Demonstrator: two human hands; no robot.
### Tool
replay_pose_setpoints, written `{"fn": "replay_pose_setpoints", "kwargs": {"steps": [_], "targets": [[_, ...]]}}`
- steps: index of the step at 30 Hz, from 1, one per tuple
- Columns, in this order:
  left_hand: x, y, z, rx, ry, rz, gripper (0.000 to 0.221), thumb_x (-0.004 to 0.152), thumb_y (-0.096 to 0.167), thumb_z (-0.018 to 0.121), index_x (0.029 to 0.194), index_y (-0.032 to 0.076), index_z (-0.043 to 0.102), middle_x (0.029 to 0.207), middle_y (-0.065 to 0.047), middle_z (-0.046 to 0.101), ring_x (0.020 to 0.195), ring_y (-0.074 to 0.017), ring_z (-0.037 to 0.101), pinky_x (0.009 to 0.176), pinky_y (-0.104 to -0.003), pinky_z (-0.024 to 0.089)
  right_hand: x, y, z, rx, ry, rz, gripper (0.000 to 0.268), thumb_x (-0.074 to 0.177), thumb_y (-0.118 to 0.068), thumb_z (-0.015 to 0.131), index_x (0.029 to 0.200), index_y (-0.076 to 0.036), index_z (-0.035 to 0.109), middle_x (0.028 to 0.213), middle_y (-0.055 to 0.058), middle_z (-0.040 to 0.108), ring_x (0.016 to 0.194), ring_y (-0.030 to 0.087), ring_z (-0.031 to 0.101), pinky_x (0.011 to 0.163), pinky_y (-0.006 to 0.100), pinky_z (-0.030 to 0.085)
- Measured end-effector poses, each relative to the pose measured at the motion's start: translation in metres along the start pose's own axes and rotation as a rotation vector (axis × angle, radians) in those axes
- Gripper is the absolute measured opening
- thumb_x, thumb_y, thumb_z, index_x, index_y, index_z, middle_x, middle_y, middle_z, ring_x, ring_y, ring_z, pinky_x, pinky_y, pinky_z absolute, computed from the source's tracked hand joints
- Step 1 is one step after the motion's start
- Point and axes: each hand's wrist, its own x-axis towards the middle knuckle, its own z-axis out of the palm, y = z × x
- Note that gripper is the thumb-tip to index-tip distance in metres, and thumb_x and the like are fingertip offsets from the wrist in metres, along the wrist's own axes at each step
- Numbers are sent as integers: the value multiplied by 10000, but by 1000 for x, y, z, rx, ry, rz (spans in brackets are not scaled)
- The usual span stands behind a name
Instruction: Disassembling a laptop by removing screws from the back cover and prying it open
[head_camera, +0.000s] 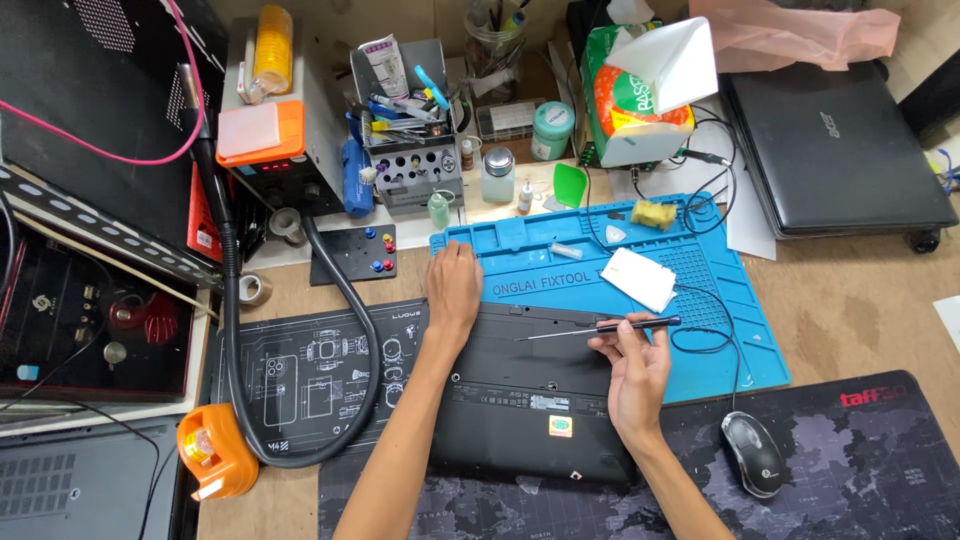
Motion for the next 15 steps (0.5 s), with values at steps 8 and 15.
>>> {"fn": "replay_pose_setpoints", "kwargs": {"steps": [8, 15], "targets": [[2, 3, -11, -34, -22, 8, 70, 863, -20, 705, 864, 30, 657, 821, -100, 637, 770, -299, 690, 689, -376, 528, 1, 4, -4, -9, -7, -6, 182, 1060, -165, 564, 1200, -100, 468, 1002, 183, 711, 764, 196, 721, 805, 345, 630], [6, 0, -7, -45, -25, 37, 66, 845, -40, 666, 855, 23, 650, 814, -109, 630, 748, -295, 686, 673, -380, 545, 2, 3, -3, -7, -5, -9, 180, 1063, -165, 556, 1206, -102, 467, 1002, 176, 710, 766, 192, 721, 810, 337, 626]]}}
